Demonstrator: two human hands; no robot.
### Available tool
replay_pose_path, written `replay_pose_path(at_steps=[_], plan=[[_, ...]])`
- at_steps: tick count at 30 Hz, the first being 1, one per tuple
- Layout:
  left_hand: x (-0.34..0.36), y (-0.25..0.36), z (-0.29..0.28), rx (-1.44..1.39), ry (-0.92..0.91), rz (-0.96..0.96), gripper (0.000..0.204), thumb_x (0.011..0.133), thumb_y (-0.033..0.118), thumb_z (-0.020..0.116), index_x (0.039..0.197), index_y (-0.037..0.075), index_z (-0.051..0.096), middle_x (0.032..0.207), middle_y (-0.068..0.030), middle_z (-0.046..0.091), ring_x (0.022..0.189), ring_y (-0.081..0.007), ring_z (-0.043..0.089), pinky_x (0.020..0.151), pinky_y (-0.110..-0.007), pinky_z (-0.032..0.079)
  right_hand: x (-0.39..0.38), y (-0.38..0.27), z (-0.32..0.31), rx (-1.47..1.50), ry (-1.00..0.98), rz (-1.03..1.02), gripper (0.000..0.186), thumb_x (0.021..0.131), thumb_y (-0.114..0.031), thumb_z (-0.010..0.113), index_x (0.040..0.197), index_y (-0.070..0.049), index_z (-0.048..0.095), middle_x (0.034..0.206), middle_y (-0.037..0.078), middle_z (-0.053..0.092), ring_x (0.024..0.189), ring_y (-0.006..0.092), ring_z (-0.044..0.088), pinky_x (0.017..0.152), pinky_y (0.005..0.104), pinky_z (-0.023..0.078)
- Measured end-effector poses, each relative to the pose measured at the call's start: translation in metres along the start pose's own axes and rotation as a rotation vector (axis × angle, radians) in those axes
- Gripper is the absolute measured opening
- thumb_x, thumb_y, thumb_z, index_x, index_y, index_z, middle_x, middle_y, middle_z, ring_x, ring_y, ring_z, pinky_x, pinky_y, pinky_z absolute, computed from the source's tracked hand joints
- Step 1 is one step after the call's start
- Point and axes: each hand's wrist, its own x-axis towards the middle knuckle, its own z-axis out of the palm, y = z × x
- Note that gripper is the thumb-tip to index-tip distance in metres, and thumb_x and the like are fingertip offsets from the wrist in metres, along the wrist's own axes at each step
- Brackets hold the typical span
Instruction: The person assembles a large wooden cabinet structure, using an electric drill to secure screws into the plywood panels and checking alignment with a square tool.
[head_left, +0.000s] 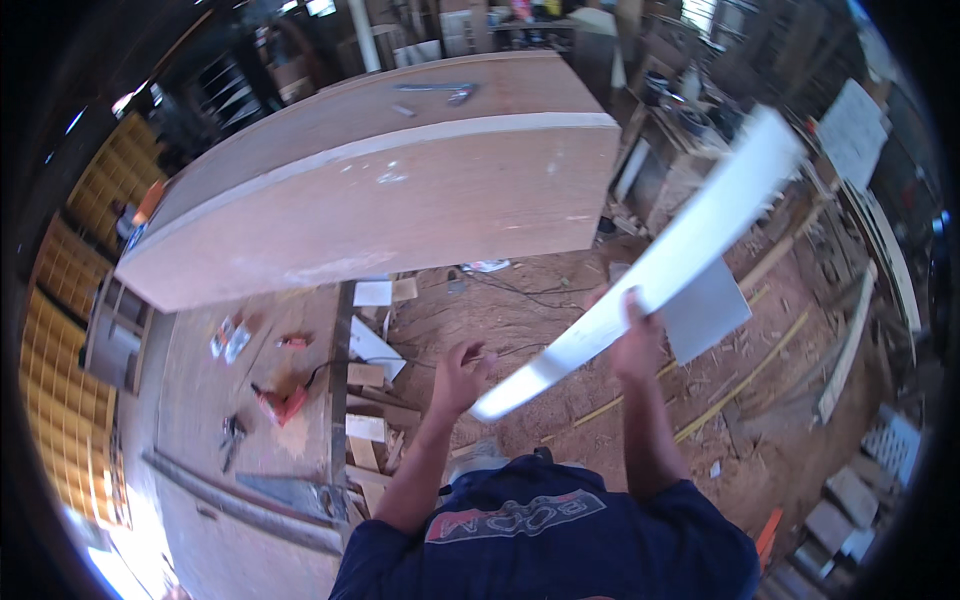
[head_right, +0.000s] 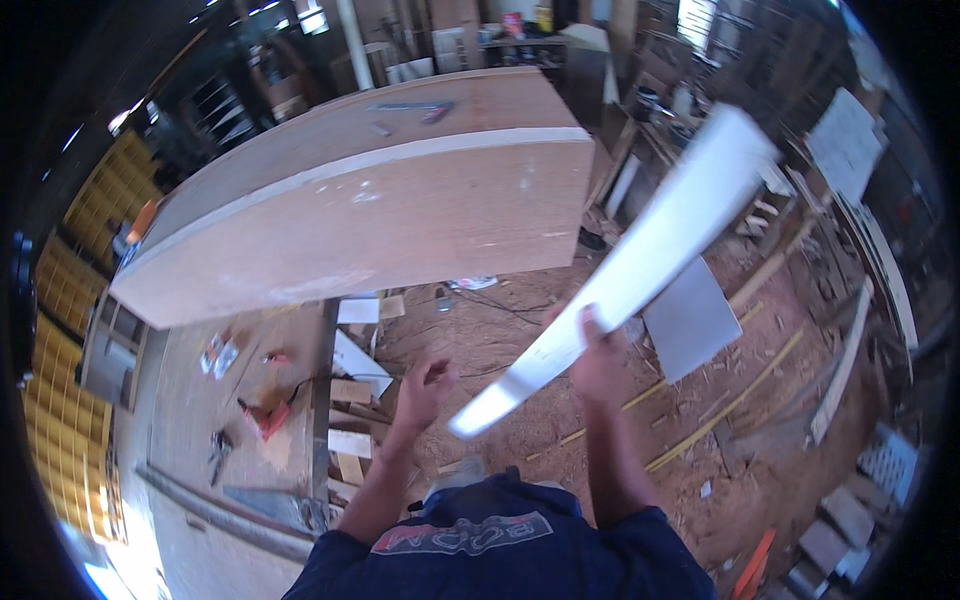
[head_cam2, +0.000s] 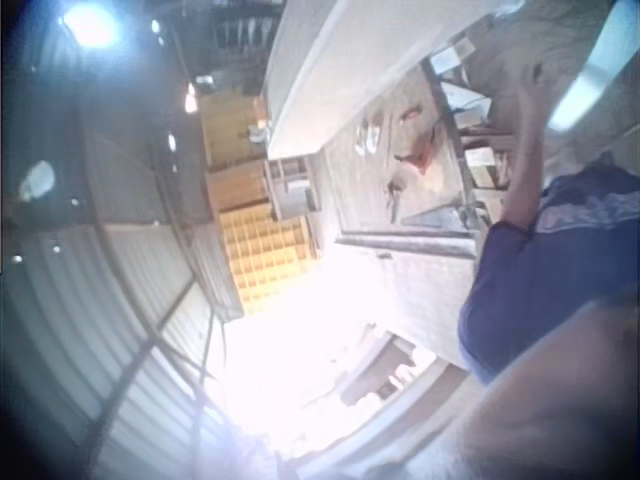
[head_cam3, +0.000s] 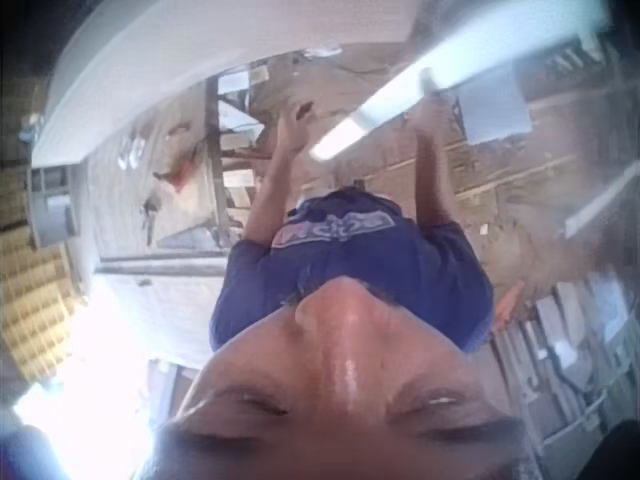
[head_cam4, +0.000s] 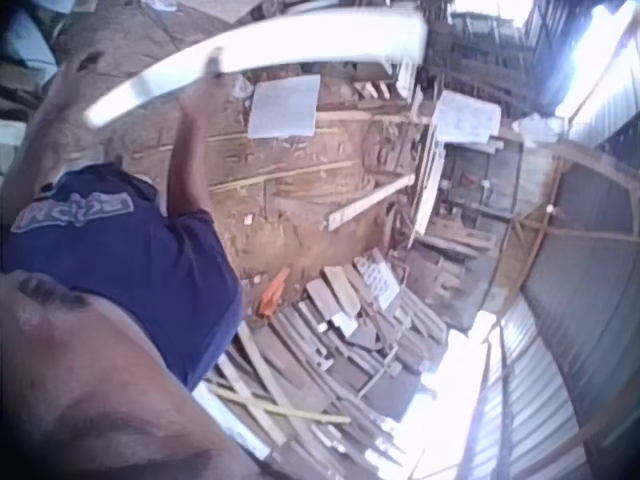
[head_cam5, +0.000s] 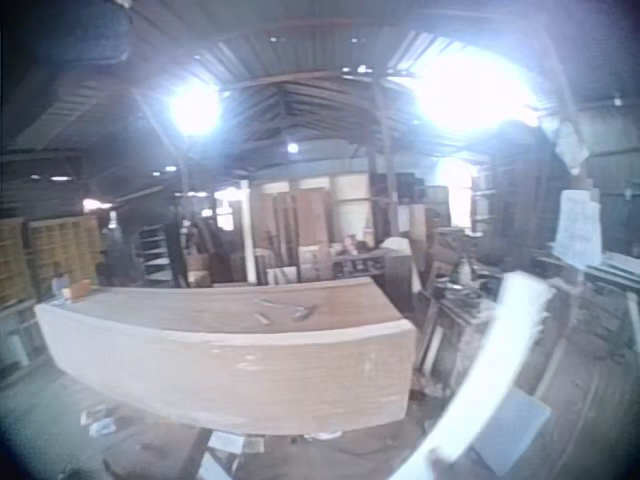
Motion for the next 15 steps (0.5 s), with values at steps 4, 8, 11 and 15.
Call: replay_pose_path(at_steps=[4, 8, 11, 15], plan=[[0.017, -0.067, 0.039, 0.293, 0.51, 0.057, 0.104, 0.09, 0.041, 0.091, 0.163, -0.005, 0.031, 0.162, -0.0304, 0.039, 0.155, -0.051, 0.034, 0.129, -0.064, 0.024, 0.025, -0.047, -0.098, 0.308, 0.296, -0.329, 0.044, 0.112, -0.037, 0.065, 0.142, -0.005, 0.059, 0.123, 0.017, 0.07, 0.117, 0.0327, 0.07, 0.106, 0.0514, 0.058], [0.073, -0.048, 0.038, -0.545, 0.309, 0.016, 0.077, 0.105, 0.027, 0.077, 0.163, -0.004, 0.036, 0.161, -0.0216, 0.044, 0.148, -0.0355, 0.046, 0.123, -0.05, 0.041, -0.023, -0.073, -0.206, 0.276, 0.665, -0.31, 0.054, 0.116, -0.041, 0.054, 0.147, 0.002, 0.059, 0.143, 0.017, 0.068, 0.129, 0.0325, 0.067, 0.115, 0.0567, 0.053], [0.114, -0.004, 0.029, -1.22, -0.116, 0.103, 0.073, 0.105, 0.008, 0.073, 0.166, -0.001, 0.034, 0.154, -0.0164, 0.057, 0.139, -0.0265, 0.058, 0.115, -0.039, 0.049, -0.074, -0.069, -0.258, 0.344, 1.026, -0.252, 0.06, 0.118, -0.043, 0.047, 0.159, 0.001, 0.053, 0.151, 0.018, 0.064, 0.138, 0.0363, 0.061, 0.12, 0.0569, 0.049], [0.122, 0.041, 0.025, -1.149, -0.398, 0.3, 0.055, 0.105, 0.0, 0.068, 0.157, -0.001, 0.053, 0.141, -0.0133, 0.069, 0.13, -0.0211, 0.064, 0.109, -0.037, 0.051, -0.14, -0.038, -0.31, 0.194, 1.403, -0.249, 0.06, 0.116, -0.046, 0.052, 0.152, 0.001, 0.06, 0.15, 0.017, 0.065, 0.139, 0.0345, 0.062, 0.119, 0.0533, 0.05]])
